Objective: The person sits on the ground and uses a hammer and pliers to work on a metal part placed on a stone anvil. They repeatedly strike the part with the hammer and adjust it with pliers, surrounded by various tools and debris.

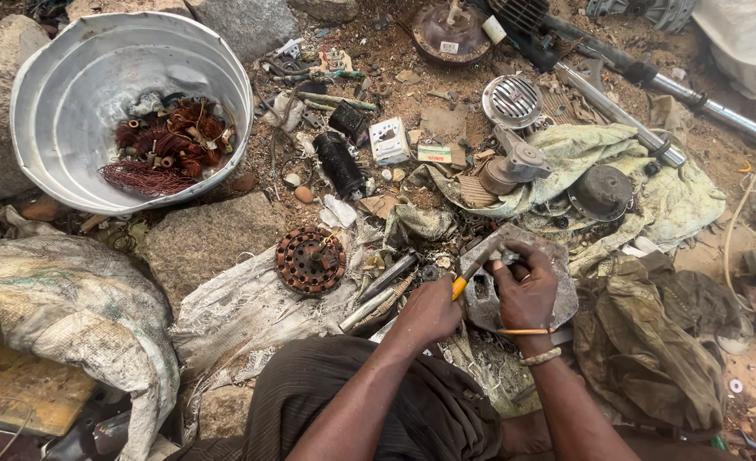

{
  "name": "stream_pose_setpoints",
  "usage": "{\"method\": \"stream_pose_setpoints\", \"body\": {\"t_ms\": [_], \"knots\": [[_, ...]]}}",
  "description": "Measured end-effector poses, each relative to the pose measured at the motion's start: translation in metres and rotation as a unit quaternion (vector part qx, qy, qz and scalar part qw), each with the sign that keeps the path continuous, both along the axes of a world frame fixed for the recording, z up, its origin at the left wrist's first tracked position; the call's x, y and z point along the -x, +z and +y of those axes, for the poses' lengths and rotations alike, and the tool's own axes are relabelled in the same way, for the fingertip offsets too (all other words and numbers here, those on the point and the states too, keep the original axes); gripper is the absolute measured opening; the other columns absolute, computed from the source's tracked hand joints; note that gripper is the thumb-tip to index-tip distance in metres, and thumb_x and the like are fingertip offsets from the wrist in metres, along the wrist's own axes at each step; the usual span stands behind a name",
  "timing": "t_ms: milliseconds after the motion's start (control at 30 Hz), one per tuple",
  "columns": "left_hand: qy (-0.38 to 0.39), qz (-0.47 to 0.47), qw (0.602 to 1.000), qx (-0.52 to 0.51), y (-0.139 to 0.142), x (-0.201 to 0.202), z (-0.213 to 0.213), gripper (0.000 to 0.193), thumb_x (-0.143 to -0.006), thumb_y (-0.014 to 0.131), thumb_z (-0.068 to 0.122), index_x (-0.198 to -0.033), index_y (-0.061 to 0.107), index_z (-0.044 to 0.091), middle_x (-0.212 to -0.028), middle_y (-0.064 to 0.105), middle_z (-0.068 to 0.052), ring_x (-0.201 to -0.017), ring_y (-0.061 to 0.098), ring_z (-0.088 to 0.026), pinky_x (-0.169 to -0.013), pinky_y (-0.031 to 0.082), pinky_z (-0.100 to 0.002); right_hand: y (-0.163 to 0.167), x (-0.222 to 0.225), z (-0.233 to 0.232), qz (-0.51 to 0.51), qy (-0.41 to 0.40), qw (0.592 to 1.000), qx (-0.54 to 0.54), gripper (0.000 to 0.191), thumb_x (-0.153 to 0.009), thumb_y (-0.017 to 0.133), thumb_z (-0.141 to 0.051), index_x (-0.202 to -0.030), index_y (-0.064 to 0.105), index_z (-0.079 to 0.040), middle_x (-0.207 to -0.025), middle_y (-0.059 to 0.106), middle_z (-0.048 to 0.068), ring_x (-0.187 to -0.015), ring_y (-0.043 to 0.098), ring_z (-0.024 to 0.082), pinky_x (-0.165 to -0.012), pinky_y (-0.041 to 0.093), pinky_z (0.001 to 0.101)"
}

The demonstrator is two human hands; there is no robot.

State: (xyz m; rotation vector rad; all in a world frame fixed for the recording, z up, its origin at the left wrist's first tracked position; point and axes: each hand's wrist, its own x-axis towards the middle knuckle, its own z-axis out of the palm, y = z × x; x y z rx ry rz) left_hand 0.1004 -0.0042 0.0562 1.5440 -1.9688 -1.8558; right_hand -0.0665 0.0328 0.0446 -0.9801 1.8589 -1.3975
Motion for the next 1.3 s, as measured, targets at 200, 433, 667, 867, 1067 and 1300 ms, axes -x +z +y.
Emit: {"method": "stream_pose_setpoints", "body": {"t_ms": [200,433,667,867,1067,1300], "knots": [[-0.015,-0.008,1.0,0.021,-0.002,0.0,-0.002,0.032,-0.096,0.062,0.024,-0.116,0.062,0.0,-0.095,0.071,-0.021,-0.087,0.071,-0.036,-0.078,0.052,-0.054,-0.003,0.003,0.0,-0.048,-0.01,0.999,-0.005,0.035,-0.091,0.069,0.005,-0.126,0.061,0.001,-0.09,0.068,0.008,-0.079,0.067,0.009,-0.061,0.051,0.0211],[-0.016,-0.009,0.999,0.031,-0.008,0.002,-0.001,0.033,-0.094,0.063,0.023,-0.118,0.062,0.0,-0.095,0.07,-0.022,-0.091,0.072,-0.037,-0.081,0.053,-0.054,0.001,0.004,0.004,-0.034,-0.007,0.999,-0.025,0.035,-0.088,0.07,0.005,-0.122,0.065,0.001,-0.083,0.069,0.001,-0.068,0.06,0.005,-0.052,0.045,0.0188],[-0.021,-0.013,0.997,0.078,-0.011,0.002,-0.002,0.03,-0.092,0.063,0.019,-0.115,0.065,0.0,-0.102,0.068,-0.024,-0.096,0.069,-0.039,-0.085,0.052,-0.055,-0.002,0.005,0.003,-0.047,0.002,0.999,-0.019,0.036,-0.089,0.074,0.003,-0.124,0.067,0.0,-0.08,0.065,0.002,-0.067,0.056,0.005,-0.053,0.043,0.019],[-0.023,-0.027,0.999,0.023,-0.012,0.005,-0.004,0.036,-0.094,0.061,0.025,-0.121,0.059,0.001,-0.102,0.068,-0.02,-0.093,0.071,-0.036,-0.082,0.055,-0.054,-0.01,0.009,-0.001,-0.039,-0.013,0.997,-0.069,0.038,-0.085,0.077,-0.001,-0.122,0.069,-0.001,-0.094,0.073,0.006,-0.08,0.068,0.01,-0.066,0.058,0.0209],[-0.025,-0.065,0.998,-0.008,-0.037,0.007,-0.01,0.055,-0.094,0.064,0.03,-0.133,0.049,-0.006,-0.103,0.071,-0.024,-0.091,0.072,-0.035,-0.084,0.055,-0.05,-0.013,0.0,-0.008,0.018,0.002,0.99,-0.143,0.048,-0.084,0.077,-0.008,-0.13,0.063,-0.006,-0.124,0.068,0.015,-0.107,0.069,0.022,-0.086,0.061,0.0327],[-0.013,-0.091,0.995,-0.023,-0.071,0.006,-0.012,0.048,-0.088,0.06,0.026,-0.121,0.066,-0.009,-0.1,0.073,-0.023,-0.088,0.073,-0.035,-0.084,0.055,-0.049,-0.004,0.022,0.089,0.323,-0.004,0.933,-0.161,0.05,-0.09,0.072,-0.034,-0.135,0.065,-0.013,-0.142,0.061,0.017,-0.125,0.062,0.032,-0.101,0.055,0.0476]]}}
